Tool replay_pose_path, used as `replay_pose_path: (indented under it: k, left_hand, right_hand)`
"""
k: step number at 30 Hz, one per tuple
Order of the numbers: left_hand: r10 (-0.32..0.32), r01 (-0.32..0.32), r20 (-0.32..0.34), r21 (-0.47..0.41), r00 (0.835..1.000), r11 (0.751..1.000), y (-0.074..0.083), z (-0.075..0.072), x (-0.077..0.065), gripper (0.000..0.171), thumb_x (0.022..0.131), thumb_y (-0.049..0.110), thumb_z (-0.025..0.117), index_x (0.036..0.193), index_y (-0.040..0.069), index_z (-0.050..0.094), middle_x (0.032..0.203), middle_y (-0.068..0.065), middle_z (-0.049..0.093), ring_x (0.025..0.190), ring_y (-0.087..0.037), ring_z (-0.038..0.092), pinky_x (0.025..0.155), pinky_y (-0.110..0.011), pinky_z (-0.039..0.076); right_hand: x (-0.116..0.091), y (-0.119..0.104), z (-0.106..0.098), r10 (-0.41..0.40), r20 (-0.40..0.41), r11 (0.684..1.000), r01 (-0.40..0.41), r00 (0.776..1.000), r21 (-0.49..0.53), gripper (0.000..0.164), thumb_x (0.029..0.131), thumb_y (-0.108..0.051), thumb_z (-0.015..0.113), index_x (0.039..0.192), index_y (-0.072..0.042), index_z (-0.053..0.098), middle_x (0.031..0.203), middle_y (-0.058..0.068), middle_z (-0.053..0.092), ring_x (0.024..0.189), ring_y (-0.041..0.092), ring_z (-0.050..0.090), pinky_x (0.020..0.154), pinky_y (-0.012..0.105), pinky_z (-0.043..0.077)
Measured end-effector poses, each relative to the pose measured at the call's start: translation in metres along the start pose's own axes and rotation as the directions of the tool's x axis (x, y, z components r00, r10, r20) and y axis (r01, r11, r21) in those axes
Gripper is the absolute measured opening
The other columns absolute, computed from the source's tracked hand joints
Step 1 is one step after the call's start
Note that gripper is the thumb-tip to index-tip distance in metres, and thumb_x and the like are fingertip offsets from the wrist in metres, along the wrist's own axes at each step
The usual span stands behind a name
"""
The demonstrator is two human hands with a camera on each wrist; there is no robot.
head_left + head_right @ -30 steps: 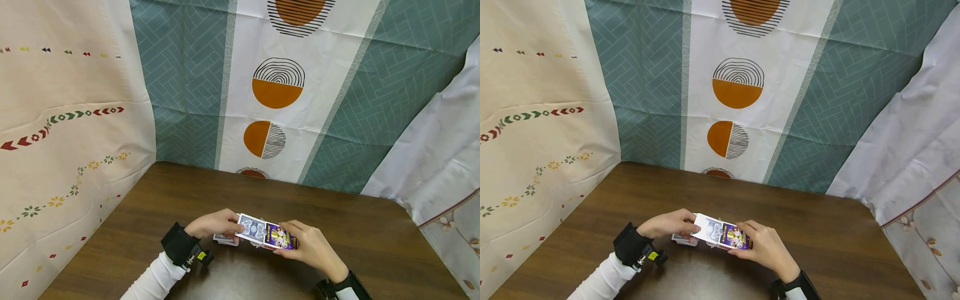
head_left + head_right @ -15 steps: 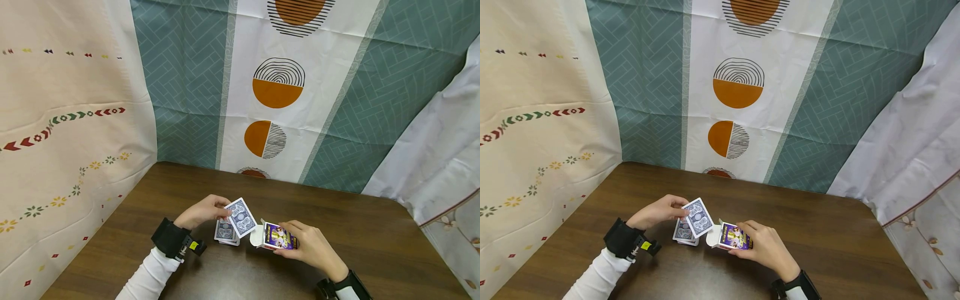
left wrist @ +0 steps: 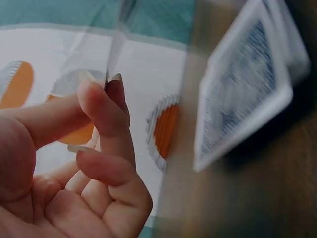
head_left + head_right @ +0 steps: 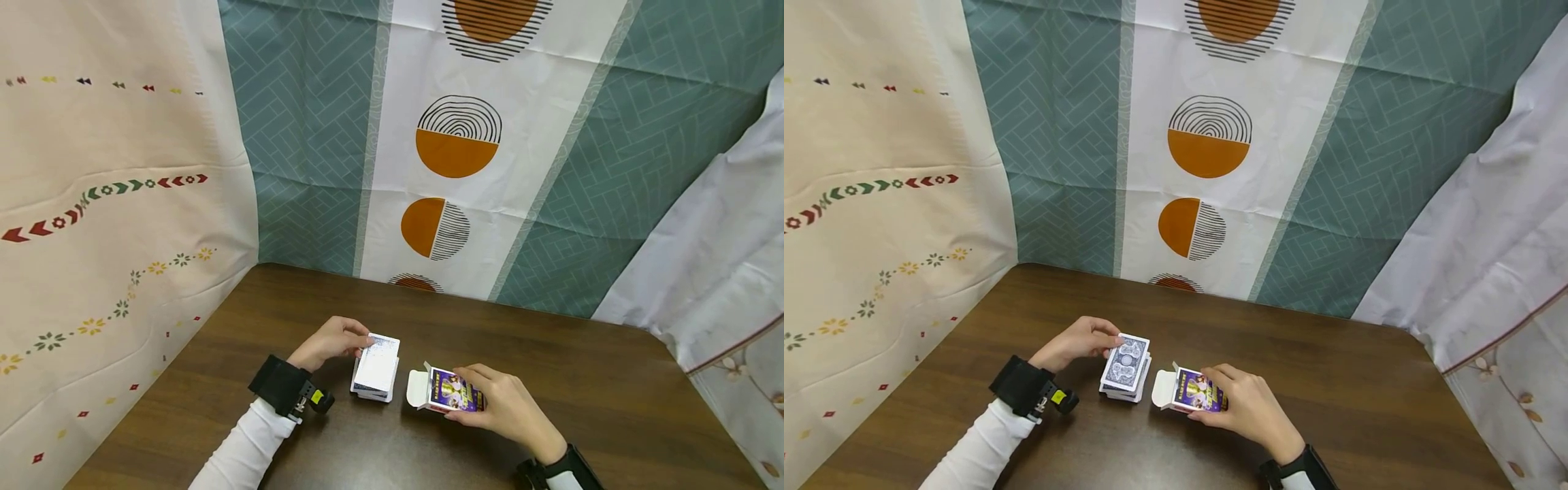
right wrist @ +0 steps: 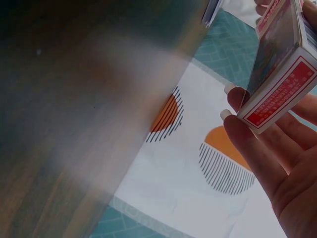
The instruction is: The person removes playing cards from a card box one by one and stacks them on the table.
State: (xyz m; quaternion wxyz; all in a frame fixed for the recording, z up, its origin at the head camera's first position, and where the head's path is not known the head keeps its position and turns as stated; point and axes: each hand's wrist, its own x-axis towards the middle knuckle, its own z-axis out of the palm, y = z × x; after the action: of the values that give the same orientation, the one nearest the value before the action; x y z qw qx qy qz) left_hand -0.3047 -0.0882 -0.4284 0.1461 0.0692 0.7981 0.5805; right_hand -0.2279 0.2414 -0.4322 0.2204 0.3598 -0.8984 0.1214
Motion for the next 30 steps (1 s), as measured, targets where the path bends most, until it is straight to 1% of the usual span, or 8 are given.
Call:
replay_pose_path:
  k: [4,7,13,15,18,22,24,30]
  left_hand:
    - [-0.018,0.020,-0.074,0.026,0.997,0.999,-0.007,0.004,0.003,0.016,0.090,0.009,0.065,0.100,-0.004,0.069,0.066,-0.002,0.060,0.058,-0.013,0.057,0.057,-0.024,0.039]
    - [-0.035,0.041,-0.125,0.044,0.992,0.998,-0.009,0.008,0.004,0.016,0.091,0.008,0.064,0.100,-0.004,0.070,0.067,-0.003,0.061,0.056,-0.013,0.058,0.057,-0.025,0.038]
    - [-0.061,0.069,-0.150,0.046,0.987,0.997,-0.014,0.011,0.006,0.015,0.089,0.005,0.065,0.099,-0.005,0.070,0.079,-0.008,0.064,0.055,-0.012,0.057,0.058,-0.025,0.045]
    - [-0.055,0.064,-0.159,0.055,0.986,0.996,-0.017,0.012,0.007,0.014,0.089,0.004,0.065,0.098,-0.006,0.070,0.081,-0.008,0.065,0.055,-0.011,0.056,0.058,-0.024,0.047]
    - [-0.026,0.048,-0.193,0.113,0.981,0.992,-0.021,0.013,0.007,0.011,0.086,0.004,0.068,0.093,-0.004,0.070,0.077,-0.008,0.066,0.054,-0.011,0.057,0.056,-0.023,0.046]
    - [0.022,0.037,-0.248,0.231,0.968,0.972,-0.023,0.015,0.007,0.008,0.083,0.007,0.072,0.086,0.000,0.072,0.069,-0.005,0.067,0.052,-0.012,0.058,0.051,-0.024,0.041]
    - [0.033,0.039,-0.266,0.263,0.963,0.964,-0.023,0.016,0.007,0.007,0.082,0.007,0.073,0.084,0.001,0.072,0.067,-0.004,0.067,0.051,-0.012,0.058,0.049,-0.023,0.040]
    - [0.040,0.041,-0.279,0.280,0.960,0.959,-0.021,0.017,0.006,0.008,0.081,0.007,0.075,0.084,0.001,0.069,0.067,-0.005,0.068,0.053,-0.014,0.059,0.050,-0.024,0.041]
  right_hand:
    - [0.000,0.000,0.001,-0.001,-0.001,1.000,0.001,1.000,-0.002,0.061,0.071,-0.063,0.075,0.110,-0.015,0.069,0.099,-0.008,0.067,0.071,-0.004,0.052,0.058,0.014,0.043]
    - [0.000,0.000,0.002,-0.001,0.003,1.000,0.001,1.000,0.002,0.061,0.072,-0.063,0.074,0.110,-0.015,0.068,0.099,-0.008,0.067,0.070,-0.004,0.051,0.058,0.014,0.043]
    - [-0.001,0.000,0.003,-0.006,0.015,1.000,0.006,1.000,0.000,0.062,0.072,-0.064,0.073,0.111,-0.014,0.068,0.099,-0.008,0.067,0.071,-0.004,0.051,0.059,0.015,0.044]
    - [-0.002,0.000,0.003,-0.005,0.016,1.000,0.005,1.000,-0.003,0.063,0.072,-0.064,0.073,0.111,-0.015,0.068,0.100,-0.008,0.067,0.071,-0.004,0.051,0.059,0.015,0.044]
    - [-0.002,-0.001,0.004,-0.005,0.018,1.000,0.005,1.000,-0.003,0.062,0.072,-0.064,0.073,0.111,-0.015,0.068,0.100,-0.007,0.067,0.071,-0.004,0.052,0.059,0.015,0.044]
    - [-0.002,-0.002,0.005,-0.001,0.028,1.000,0.002,1.000,-0.004,0.062,0.072,-0.064,0.073,0.110,-0.015,0.068,0.100,-0.007,0.067,0.072,-0.003,0.053,0.059,0.015,0.045]
    - [-0.002,-0.003,0.005,0.000,0.033,1.000,0.000,0.999,-0.006,0.062,0.072,-0.064,0.072,0.110,-0.015,0.068,0.100,-0.006,0.068,0.072,-0.003,0.053,0.059,0.016,0.045]
    - [-0.001,-0.004,0.006,0.001,0.050,1.000,-0.001,0.999,-0.003,0.063,0.073,-0.065,0.072,0.111,-0.014,0.068,0.100,-0.007,0.067,0.072,-0.003,0.052,0.059,0.016,0.045]
